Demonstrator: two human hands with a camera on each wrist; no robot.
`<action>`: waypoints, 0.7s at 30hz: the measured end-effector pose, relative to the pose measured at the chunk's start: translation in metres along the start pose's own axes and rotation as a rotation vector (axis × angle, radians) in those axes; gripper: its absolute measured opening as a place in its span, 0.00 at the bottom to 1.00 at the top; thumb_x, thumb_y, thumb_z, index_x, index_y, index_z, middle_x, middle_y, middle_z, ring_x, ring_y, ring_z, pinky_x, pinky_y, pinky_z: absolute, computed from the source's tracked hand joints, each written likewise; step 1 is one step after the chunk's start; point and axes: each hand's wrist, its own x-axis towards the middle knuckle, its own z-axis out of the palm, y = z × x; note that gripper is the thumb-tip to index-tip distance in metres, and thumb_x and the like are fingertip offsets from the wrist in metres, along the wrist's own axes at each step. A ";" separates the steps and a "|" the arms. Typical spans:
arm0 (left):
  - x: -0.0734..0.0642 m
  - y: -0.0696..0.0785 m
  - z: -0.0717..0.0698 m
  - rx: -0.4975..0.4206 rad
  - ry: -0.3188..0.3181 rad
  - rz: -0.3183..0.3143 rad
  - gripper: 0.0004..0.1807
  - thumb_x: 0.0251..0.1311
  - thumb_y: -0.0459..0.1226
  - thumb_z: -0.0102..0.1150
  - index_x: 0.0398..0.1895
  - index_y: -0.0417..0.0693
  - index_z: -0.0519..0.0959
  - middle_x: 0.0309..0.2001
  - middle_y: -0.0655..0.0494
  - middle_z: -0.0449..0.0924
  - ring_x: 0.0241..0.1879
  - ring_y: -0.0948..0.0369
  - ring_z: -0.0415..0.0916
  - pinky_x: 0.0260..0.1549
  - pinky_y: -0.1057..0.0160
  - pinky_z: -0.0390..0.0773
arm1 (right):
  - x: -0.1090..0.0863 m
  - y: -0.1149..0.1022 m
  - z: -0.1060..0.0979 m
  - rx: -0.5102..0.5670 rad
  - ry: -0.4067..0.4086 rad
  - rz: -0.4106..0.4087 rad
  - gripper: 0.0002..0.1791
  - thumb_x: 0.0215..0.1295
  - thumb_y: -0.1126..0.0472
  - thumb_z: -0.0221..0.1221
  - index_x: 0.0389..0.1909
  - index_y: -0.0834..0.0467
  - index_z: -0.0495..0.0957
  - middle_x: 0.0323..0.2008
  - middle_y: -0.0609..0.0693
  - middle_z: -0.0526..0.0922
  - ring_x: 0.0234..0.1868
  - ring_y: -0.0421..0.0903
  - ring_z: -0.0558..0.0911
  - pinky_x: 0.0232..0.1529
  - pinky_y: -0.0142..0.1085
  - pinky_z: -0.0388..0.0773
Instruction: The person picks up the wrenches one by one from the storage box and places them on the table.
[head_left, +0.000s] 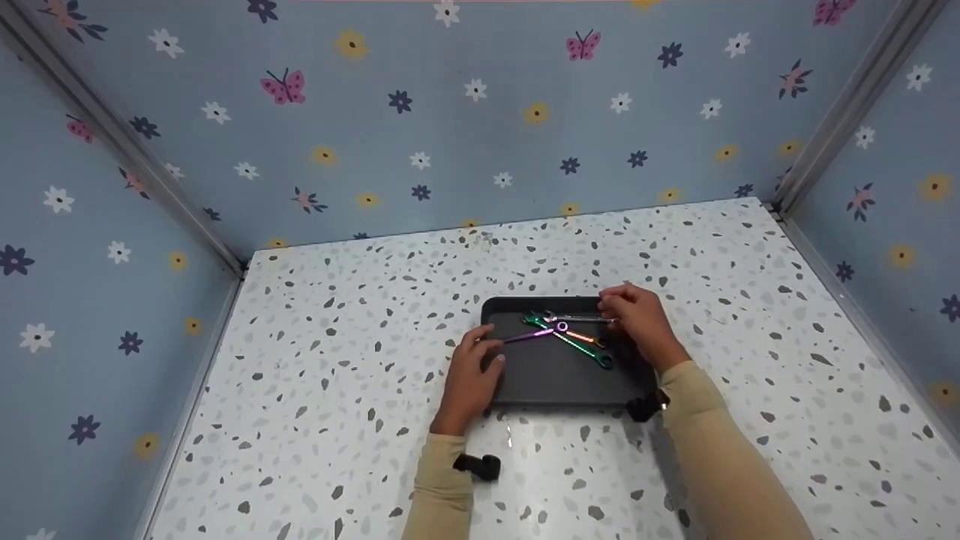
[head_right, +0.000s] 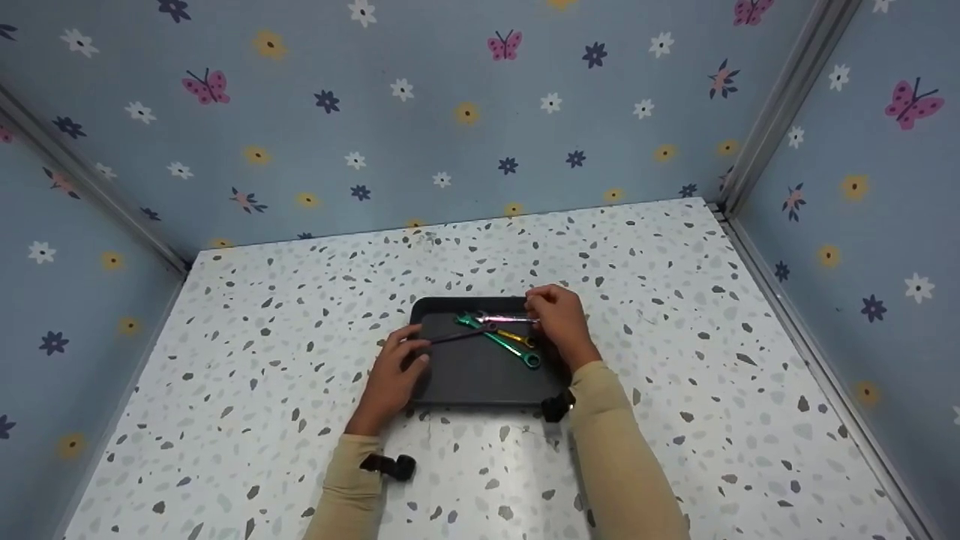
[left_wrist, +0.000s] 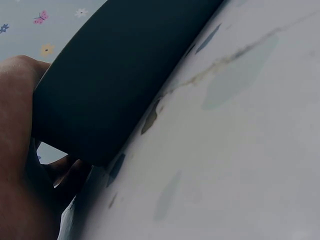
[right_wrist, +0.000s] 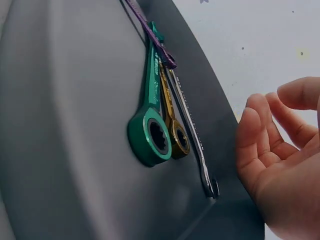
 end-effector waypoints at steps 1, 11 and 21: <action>0.000 0.000 0.000 -0.002 0.000 -0.001 0.15 0.69 0.39 0.58 0.55 0.46 0.82 0.70 0.62 0.66 0.73 0.58 0.57 0.70 0.54 0.57 | 0.000 0.000 0.001 -0.013 0.004 -0.008 0.19 0.72 0.60 0.56 0.58 0.67 0.77 0.46 0.56 0.80 0.44 0.48 0.80 0.40 0.35 0.81; 0.000 0.000 -0.001 0.005 0.000 0.002 0.15 0.68 0.39 0.59 0.54 0.46 0.82 0.70 0.61 0.67 0.72 0.57 0.58 0.70 0.53 0.58 | 0.002 0.003 0.005 -0.020 0.052 -0.029 0.17 0.69 0.63 0.56 0.55 0.68 0.79 0.44 0.56 0.80 0.42 0.47 0.80 0.38 0.35 0.81; -0.001 0.002 -0.001 0.011 0.019 0.041 0.13 0.68 0.37 0.59 0.53 0.44 0.83 0.69 0.59 0.67 0.72 0.56 0.60 0.69 0.52 0.60 | 0.003 0.006 0.008 -0.105 0.035 -0.074 0.15 0.70 0.62 0.57 0.52 0.66 0.81 0.45 0.57 0.80 0.43 0.49 0.80 0.39 0.37 0.81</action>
